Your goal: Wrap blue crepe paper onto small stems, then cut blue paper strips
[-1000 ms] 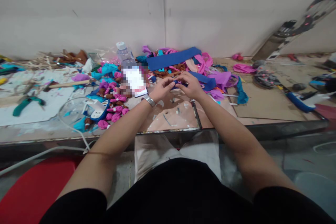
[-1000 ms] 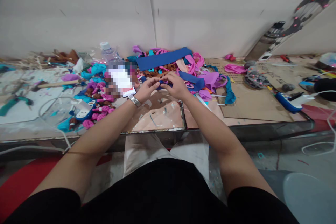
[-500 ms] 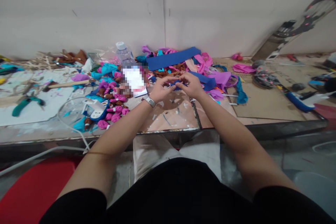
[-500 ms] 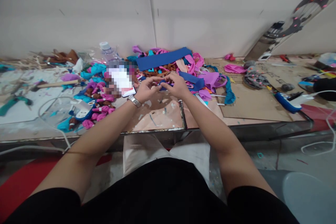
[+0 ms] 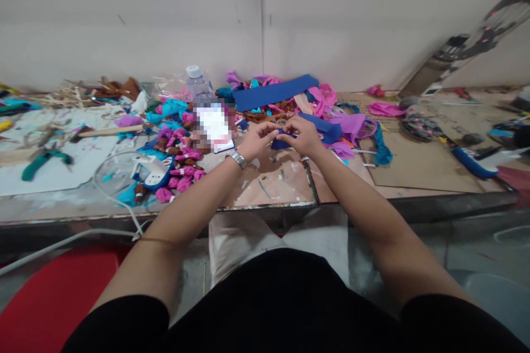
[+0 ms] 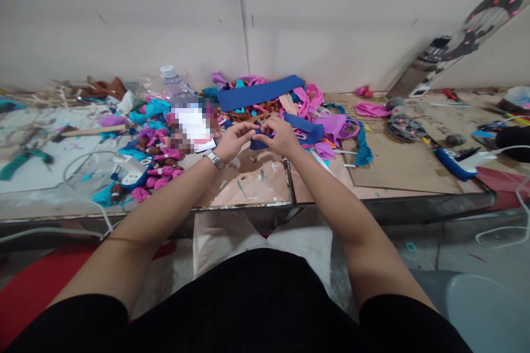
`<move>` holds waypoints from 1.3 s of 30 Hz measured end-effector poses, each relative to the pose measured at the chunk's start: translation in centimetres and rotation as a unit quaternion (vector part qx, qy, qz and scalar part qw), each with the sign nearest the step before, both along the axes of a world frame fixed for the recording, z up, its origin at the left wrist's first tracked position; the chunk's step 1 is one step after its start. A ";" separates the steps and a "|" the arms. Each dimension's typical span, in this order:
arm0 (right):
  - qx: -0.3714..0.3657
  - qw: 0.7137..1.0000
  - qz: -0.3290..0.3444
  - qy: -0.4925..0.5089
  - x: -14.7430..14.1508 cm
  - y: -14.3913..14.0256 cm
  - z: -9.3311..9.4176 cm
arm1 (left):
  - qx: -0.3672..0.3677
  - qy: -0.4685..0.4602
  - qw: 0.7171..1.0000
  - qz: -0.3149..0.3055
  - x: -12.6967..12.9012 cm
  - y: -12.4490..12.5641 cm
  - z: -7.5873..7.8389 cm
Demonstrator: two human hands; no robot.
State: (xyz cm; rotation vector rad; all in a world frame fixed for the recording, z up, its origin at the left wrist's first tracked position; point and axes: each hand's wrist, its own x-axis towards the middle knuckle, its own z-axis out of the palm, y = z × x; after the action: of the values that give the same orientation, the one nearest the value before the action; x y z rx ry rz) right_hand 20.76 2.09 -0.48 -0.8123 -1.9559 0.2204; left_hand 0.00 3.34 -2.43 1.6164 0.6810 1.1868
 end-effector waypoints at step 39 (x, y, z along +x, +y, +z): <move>-0.004 1.000 -0.021 0.015 -0.2 -0.8 0.8 | 0.002 -0.014 0.999 0.031 -0.4 0.4 -0.1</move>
State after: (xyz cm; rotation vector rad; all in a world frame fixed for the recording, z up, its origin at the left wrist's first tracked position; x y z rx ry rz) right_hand 20.53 1.26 0.32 -0.8493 -1.9086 0.2136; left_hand -0.43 3.75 -2.50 1.5899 0.7143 1.2541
